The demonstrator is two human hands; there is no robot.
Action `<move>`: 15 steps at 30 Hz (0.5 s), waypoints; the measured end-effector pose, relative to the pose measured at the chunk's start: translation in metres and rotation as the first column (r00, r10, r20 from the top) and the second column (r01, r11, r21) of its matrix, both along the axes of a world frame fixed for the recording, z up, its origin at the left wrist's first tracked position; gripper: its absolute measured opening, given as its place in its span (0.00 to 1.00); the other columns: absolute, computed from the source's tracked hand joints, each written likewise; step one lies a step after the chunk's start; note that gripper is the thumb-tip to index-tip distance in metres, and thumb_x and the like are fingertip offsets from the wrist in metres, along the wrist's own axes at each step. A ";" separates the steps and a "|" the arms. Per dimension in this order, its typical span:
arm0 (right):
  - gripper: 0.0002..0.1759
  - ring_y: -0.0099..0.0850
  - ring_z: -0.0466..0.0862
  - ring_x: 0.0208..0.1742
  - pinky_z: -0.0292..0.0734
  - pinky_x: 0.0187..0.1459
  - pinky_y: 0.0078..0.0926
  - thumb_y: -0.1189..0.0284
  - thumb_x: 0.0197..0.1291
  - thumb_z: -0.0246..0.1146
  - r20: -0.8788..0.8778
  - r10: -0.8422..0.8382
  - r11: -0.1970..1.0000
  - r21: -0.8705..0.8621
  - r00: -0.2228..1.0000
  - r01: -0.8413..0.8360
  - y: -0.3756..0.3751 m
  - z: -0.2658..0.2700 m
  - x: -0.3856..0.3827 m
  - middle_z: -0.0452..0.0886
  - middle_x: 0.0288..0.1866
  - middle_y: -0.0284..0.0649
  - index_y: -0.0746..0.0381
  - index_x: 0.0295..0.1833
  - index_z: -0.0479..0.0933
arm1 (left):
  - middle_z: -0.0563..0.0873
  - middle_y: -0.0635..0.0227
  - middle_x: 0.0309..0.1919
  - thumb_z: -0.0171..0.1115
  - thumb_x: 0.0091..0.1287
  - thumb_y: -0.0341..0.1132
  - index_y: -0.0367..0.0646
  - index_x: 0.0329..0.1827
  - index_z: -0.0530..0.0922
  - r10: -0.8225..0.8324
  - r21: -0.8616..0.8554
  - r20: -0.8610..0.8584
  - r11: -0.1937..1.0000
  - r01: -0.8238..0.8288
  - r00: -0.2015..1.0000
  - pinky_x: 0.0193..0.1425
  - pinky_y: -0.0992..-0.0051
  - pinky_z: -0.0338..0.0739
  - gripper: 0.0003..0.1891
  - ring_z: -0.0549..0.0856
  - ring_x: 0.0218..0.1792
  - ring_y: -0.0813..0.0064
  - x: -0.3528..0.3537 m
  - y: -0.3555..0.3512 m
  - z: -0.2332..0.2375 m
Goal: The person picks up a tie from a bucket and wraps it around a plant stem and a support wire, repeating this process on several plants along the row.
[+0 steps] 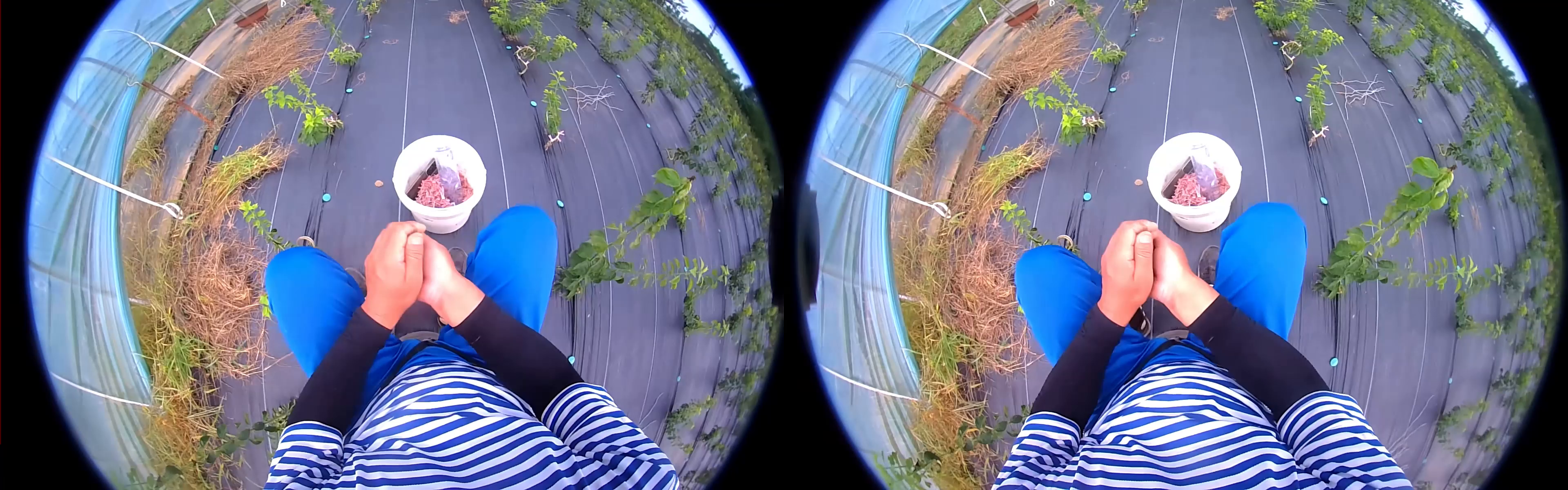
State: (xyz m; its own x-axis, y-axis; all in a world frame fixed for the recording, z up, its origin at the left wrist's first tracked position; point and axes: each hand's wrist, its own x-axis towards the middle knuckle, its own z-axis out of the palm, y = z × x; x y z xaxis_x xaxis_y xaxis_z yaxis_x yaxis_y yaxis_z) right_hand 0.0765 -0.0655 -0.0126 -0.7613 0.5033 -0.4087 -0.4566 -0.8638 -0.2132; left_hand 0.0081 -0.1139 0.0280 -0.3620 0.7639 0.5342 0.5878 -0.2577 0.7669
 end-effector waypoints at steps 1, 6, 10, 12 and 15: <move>0.15 0.30 0.79 0.45 0.76 0.49 0.30 0.62 0.70 0.45 -0.034 -0.002 1.000 -0.010 0.999 0.001 0.003 -0.008 0.002 0.78 0.42 0.36 0.58 0.45 0.74 | 0.82 0.56 0.35 0.50 0.68 0.32 0.36 0.40 0.76 -0.004 -0.033 -0.032 0.999 0.003 0.999 0.41 0.69 0.76 0.09 0.82 0.36 0.59 0.000 0.001 0.000; 0.16 0.31 0.79 0.47 0.76 0.50 0.31 0.61 0.70 0.44 -0.242 0.016 0.999 0.033 0.970 -0.008 0.008 -0.044 -0.004 0.78 0.46 0.37 0.57 0.49 0.73 | 0.83 0.55 0.36 0.51 0.68 0.34 0.36 0.43 0.76 0.022 -0.091 -0.126 0.995 -0.034 0.992 0.41 0.66 0.77 0.10 0.83 0.38 0.57 -0.009 0.008 -0.009; 0.14 0.30 0.78 0.49 0.74 0.53 0.34 0.62 0.70 0.44 -0.221 -0.006 0.994 -0.107 0.975 -0.018 0.010 -0.042 -0.015 0.77 0.45 0.37 0.56 0.47 0.72 | 0.83 0.57 0.35 0.53 0.67 0.34 0.38 0.44 0.76 0.053 -0.097 -0.126 0.993 -0.066 0.991 0.39 0.66 0.77 0.10 0.83 0.36 0.57 -0.022 0.018 -0.019; 0.13 0.30 0.78 0.50 0.73 0.54 0.34 0.62 0.70 0.44 -0.221 -0.017 0.990 -0.138 0.975 -0.014 0.005 -0.045 -0.021 0.77 0.45 0.37 0.56 0.46 0.72 | 0.83 0.57 0.34 0.53 0.66 0.34 0.38 0.45 0.76 0.060 -0.130 -0.083 0.989 -0.070 0.995 0.38 0.66 0.77 0.10 0.83 0.35 0.57 -0.028 0.026 -0.023; 0.16 0.30 0.79 0.48 0.74 0.52 0.31 0.64 0.69 0.47 -0.145 -0.243 0.942 0.203 0.959 0.269 0.004 -0.039 -0.029 0.80 0.47 0.38 0.61 0.52 0.73 | 0.83 0.59 0.32 0.53 0.67 0.34 0.38 0.45 0.75 0.072 -0.099 -0.189 0.991 -0.092 0.979 0.37 0.66 0.77 0.10 0.83 0.33 0.58 -0.034 0.041 -0.030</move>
